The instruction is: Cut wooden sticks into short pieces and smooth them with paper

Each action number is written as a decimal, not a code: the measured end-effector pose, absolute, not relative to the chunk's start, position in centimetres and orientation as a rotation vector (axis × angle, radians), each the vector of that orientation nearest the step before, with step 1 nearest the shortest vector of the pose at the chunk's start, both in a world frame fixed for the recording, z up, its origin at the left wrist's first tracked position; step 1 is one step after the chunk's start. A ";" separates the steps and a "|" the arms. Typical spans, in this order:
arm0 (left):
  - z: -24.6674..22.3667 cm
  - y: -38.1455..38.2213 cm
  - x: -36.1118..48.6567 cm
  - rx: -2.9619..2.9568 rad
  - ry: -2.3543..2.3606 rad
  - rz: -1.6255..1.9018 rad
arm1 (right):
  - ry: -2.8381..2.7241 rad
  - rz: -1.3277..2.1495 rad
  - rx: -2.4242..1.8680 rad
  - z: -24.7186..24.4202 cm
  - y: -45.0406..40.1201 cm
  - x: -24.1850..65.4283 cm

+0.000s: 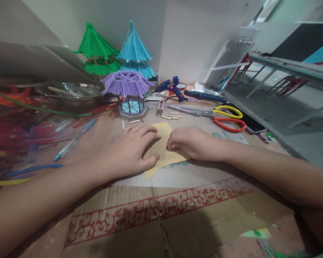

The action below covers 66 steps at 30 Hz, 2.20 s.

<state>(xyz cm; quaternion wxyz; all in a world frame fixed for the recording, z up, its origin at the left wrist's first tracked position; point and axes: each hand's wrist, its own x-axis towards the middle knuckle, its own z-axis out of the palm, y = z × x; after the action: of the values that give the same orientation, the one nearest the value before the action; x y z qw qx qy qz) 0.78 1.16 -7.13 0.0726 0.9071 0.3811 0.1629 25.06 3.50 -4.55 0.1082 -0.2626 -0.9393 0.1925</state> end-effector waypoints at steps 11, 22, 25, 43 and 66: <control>-7.1 1.1 0.8 2.743 1.129 0.472 | -2.717 0.552 -0.784 -4.7 3.8 25.2; -7.1 1.1 0.7 2.746 1.137 0.433 | -2.689 0.503 -0.786 -4.9 4.0 25.0; -7.1 1.1 0.7 2.750 1.131 0.431 | -2.720 0.605 -0.663 -5.0 3.3 24.8; -7.0 1.1 0.7 2.746 1.129 0.433 | -2.665 0.532 -0.760 -5.5 4.3 25.0; -7.2 1.1 0.8 2.741 1.151 0.416 | -2.701 0.399 -0.759 -5.6 4.7 25.3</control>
<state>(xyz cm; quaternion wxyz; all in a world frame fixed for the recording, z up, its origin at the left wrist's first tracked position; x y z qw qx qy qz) 0.80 1.09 -7.17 0.0696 0.9109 0.3826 0.1381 25.29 4.68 -5.58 0.1533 -0.2648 -0.9418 0.1391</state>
